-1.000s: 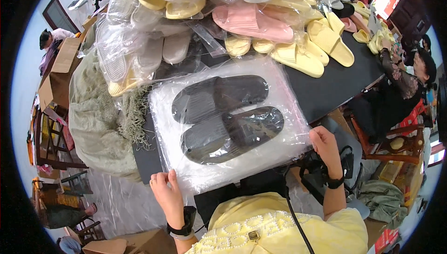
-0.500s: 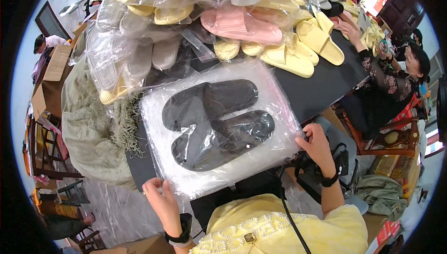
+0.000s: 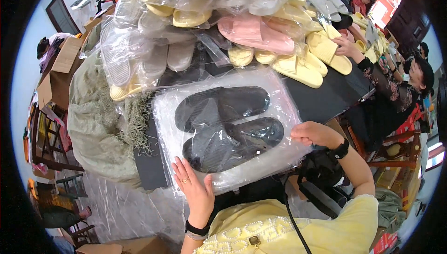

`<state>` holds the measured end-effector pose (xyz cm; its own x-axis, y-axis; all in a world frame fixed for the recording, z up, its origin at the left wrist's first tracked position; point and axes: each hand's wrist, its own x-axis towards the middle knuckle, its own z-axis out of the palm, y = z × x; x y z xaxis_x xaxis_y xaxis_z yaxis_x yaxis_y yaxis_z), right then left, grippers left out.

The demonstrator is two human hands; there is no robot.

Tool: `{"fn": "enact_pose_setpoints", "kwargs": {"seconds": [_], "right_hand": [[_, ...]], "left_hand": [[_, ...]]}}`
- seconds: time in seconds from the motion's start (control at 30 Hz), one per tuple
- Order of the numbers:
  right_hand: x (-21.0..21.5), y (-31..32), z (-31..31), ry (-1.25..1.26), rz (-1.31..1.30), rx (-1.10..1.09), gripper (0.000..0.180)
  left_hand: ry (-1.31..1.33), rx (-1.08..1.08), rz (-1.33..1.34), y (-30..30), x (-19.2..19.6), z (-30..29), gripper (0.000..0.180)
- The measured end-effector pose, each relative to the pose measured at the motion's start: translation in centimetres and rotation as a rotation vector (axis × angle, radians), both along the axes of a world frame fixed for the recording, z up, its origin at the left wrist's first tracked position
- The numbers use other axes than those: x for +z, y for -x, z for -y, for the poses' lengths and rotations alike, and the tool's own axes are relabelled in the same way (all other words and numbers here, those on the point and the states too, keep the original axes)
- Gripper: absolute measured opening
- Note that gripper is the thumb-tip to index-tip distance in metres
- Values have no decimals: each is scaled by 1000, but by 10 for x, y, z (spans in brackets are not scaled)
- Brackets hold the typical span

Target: The recorder is sorting various colored sandals and placing them into clear plastic bags.

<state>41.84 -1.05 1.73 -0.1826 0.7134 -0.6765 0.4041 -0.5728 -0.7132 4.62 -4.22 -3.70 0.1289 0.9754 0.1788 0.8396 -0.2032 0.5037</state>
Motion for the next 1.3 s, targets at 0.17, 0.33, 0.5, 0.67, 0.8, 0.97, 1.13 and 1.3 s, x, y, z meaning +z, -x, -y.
{"fn": "enact_pose_setpoints", "kwargs": {"seconds": [0.17, 0.33, 0.5, 0.67, 0.8, 0.97, 1.13, 1.3], "right_hand": [[0, 12, -5, -346, -778, -313, 23], [4, 18, -16, -150, -740, -250, 25], [7, 31, -47, -1024, 258, 729, 39], [3, 73, -82, -1105, 540, 915, 61], [-24, 109, -99, -1156, 456, 856, 55], [-17, 132, -110, -1095, 484, 778, 29], [-7, 99, -101, -1174, 569, 804, 21], [18, 28, -75, -1090, 717, 758, 20]], "left_hand": [[44, -21, 24, 3, -4, -1, 71], [77, -13, 5, 3, -8, 0, 73], [89, -24, -60, 3, -2, 2, 73], [144, -57, -66, 9, -1, 12, 73], [106, -49, -38, 8, -6, 13, 73], [82, -32, -73, 9, -8, 13, 76], [37, -9, -228, 5, -11, 11, 71], [13, 15, -235, -2, -7, 7, 67]]}}
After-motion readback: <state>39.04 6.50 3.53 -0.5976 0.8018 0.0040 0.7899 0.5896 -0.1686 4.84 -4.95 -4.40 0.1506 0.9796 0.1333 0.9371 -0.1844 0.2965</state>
